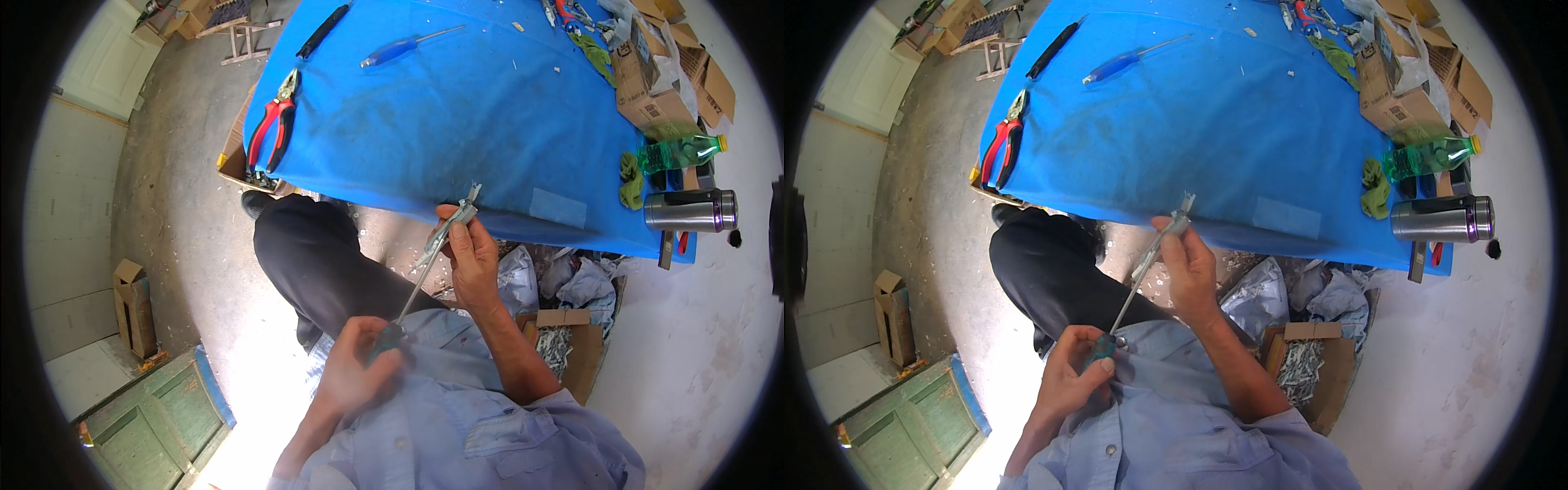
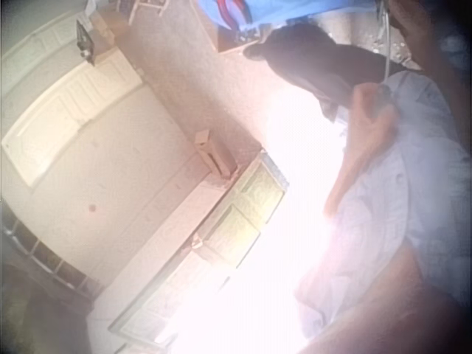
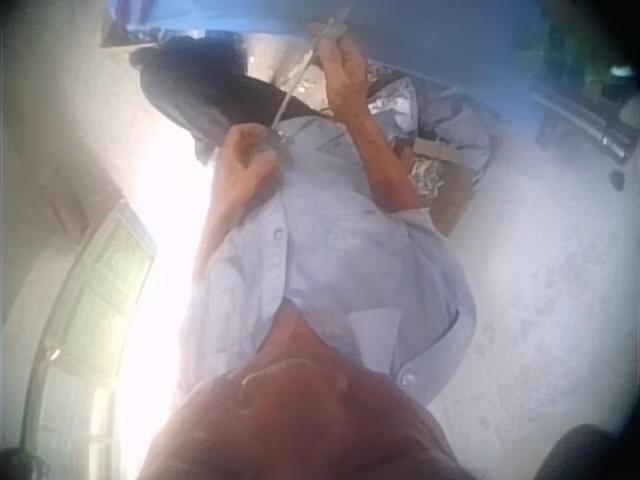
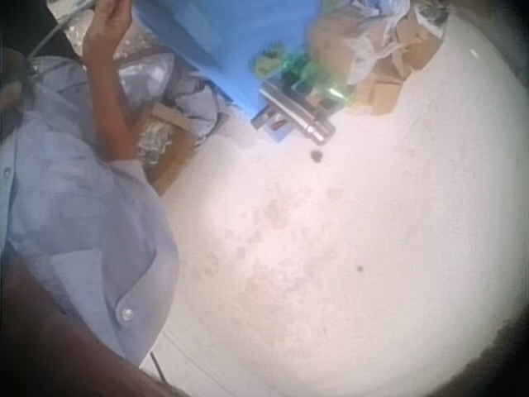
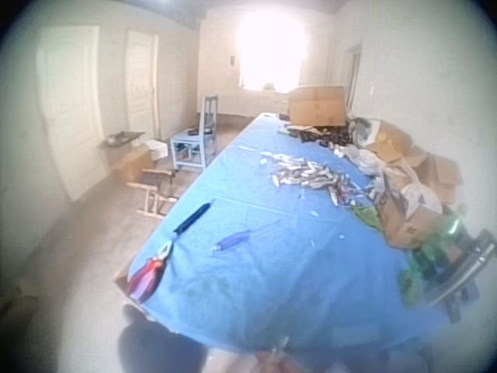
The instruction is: The person uses pliers and a screwdriver to disassemble small electronic components, removing metal parts and plastic casings.
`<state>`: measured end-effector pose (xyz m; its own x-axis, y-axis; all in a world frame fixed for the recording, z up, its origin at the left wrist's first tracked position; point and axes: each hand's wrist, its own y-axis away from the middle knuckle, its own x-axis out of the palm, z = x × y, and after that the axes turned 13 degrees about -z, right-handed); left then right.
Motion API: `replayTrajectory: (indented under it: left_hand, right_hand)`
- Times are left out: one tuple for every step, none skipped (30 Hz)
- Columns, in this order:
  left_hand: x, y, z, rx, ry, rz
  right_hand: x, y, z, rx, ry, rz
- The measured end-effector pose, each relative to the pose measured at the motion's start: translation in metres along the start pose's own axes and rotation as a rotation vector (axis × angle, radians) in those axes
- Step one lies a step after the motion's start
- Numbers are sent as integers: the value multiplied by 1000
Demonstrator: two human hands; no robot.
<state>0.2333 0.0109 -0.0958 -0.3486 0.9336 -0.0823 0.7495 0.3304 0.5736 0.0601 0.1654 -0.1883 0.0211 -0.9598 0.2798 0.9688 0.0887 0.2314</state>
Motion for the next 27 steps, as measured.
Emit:
replayTrajectory:
  left_hand:
    - [1, 1, -4, -7, -44, -22]
    - [2, 3, -9, -14, -88, -44]
    - [3, 4, -13, -20, -134, -63]
    - [5, 3, -11, 112, -251, -99]
    - [6, 2, -8, 245, -366, -136]
    - [7, 0, -7, 379, -481, -170]
    - [7, -1, -8, 409, -511, -183]
    - [6, -2, -11, 439, -540, -196]
    - [6, -2, -15, 467, -572, -211]
    - [6, -1, -18, 456, -581, -211]
    - [7, -1, -22, 445, -589, -210]
    - [7, -1, -26, 433, -598, -211]
    - [8, 0, -29, 434, -617, -217]
    - [11, 0, -32, 435, -637, -224]
    - [13, 1, -34, 435, -656, -230]
    - [13, 1, -37, 418, -712, -199]
    - [13, 1, -40, 401, -769, -168]
    - [14, 1, -41, 381, -825, -137]
    - [15, 1, -40, 403, -858, -140]
    - [16, 1, -38, 426, -890, -143]
    - [17, 1, -37, 447, -923, -147]
    - [18, 2, -38, 436, -922, -133]
    - [19, 2, -41, 424, -921, -120]
    - [21, 2, -44, 413, -917, -107]
    - [22, 2, -45, 427, -920, -110]
    - [22, 2, -47, 442, -922, -114]
    - [23, 2, -47, 456, -926, -116]
  right_hand:
    - [0, -1, -1, 12, -13, 3]
    - [3, -3, -1, 28, -24, -3]
    - [7, -3, 2, 42, -35, -14]
    - [11, -4, 6, 57, -47, -24]
    - [14, -3, 12, 93, -60, -36]
    - [17, -1, 19, 129, -73, -50]
    - [19, 0, 21, 164, -86, -63]
    - [19, -1, 19, 179, -86, -87]
    - [18, -3, 14, 195, -89, -110]
    - [18, -4, 11, 211, -91, -133]
    - [18, -5, 8, 210, -109, -141]
    - [20, -6, 5, 209, -128, -148]
    - [22, -6, 3, 209, -147, -155]
    - [24, -5, 1, 220, -144, -140]
    - [27, -3, 0, 232, -141, -124]
    - [30, -2, 0, 244, -138, -109]
    - [33, -2, -2, 223, -120, -117]
    - [35, -2, -4, 204, -101, -124]
    - [38, -3, -4, 185, -82, -132]
    - [41, -3, -2, 194, -60, -175]
    - [46, -3, 3, 204, -39, -216]
    - [48, -4, 6, 213, -17, -258]
    - [47, -5, 6, 185, -8, -234]
    - [44, -5, 7, 156, 3, -209]
    - [42, -6, 7, 127, 15, -185]
    - [42, -8, 4, 62, 81, -223]
    - [42, -9, -2, -4, 148, -262]
